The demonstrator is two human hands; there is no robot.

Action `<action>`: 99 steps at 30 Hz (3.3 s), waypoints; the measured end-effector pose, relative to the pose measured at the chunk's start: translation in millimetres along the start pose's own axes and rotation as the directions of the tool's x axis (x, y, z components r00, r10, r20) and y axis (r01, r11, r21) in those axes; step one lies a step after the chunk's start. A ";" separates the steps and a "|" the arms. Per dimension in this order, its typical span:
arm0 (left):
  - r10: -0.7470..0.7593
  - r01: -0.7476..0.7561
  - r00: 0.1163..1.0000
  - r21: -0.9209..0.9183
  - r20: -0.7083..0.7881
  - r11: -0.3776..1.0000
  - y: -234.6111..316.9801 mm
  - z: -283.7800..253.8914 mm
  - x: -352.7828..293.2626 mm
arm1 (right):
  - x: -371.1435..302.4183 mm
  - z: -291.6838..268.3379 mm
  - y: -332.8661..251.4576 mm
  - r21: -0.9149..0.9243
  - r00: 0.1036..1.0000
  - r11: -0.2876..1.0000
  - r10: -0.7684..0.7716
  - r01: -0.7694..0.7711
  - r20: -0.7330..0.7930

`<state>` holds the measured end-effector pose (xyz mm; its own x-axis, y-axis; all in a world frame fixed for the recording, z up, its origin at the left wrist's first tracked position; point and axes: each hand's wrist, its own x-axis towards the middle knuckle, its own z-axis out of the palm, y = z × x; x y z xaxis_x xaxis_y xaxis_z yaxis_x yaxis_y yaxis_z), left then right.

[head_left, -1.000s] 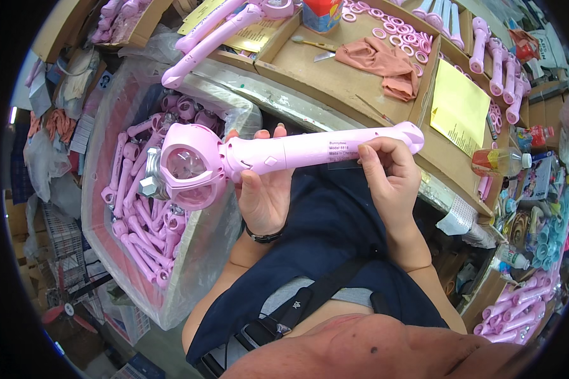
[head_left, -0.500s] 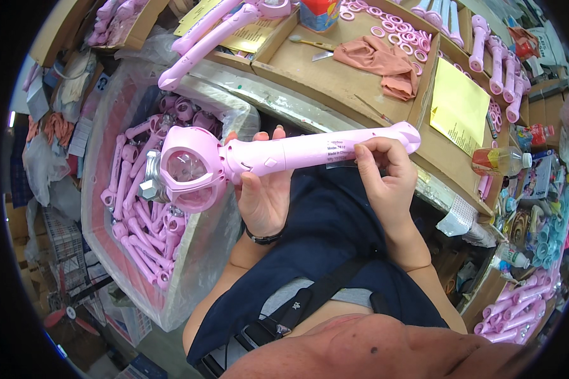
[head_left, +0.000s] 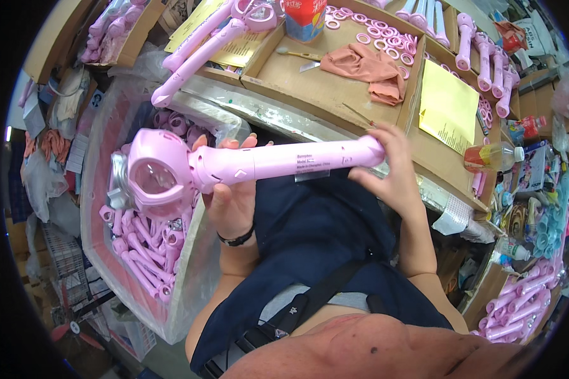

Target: The person assembles pink light sticks by wiping them with a cloth, attaching a silver crown to the top, and applying a label to the handle. They repeat this process for multiple units, placing finished items on the table.

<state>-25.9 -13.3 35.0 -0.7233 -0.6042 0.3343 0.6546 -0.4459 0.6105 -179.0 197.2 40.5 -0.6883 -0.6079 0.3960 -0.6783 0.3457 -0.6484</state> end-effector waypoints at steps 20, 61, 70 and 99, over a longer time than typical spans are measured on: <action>0.029 -0.039 0.997 0.136 0.074 0.990 -84.9 13.4 41.0 | -42.9 82.7 -32.3 0.507 0.961 0.823 0.160 -0.256 0.226; -0.373 0.394 0.919 0.292 -0.128 0.872 -77.6 11.4 -8.4 | -85.4 100.4 16.4 0.561 0.571 0.203 -0.011 -0.802 0.821; -0.058 0.067 0.997 0.177 -0.056 0.982 -65.4 -11.4 37.5 | -97.7 95.7 8.0 0.440 0.644 0.574 0.211 -0.691 0.735; 0.196 -0.026 0.950 0.562 -0.244 0.827 -54.2 -32.7 48.8 | -55.6 53.4 2.7 0.145 0.682 0.803 0.378 -0.578 0.626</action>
<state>-89.6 -40.2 -5.2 -0.5053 -0.8224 0.2616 0.4364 0.0180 0.8996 -128.9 193.8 -18.0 -0.5644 -0.7318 -0.3820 -0.1093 0.5250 -0.8441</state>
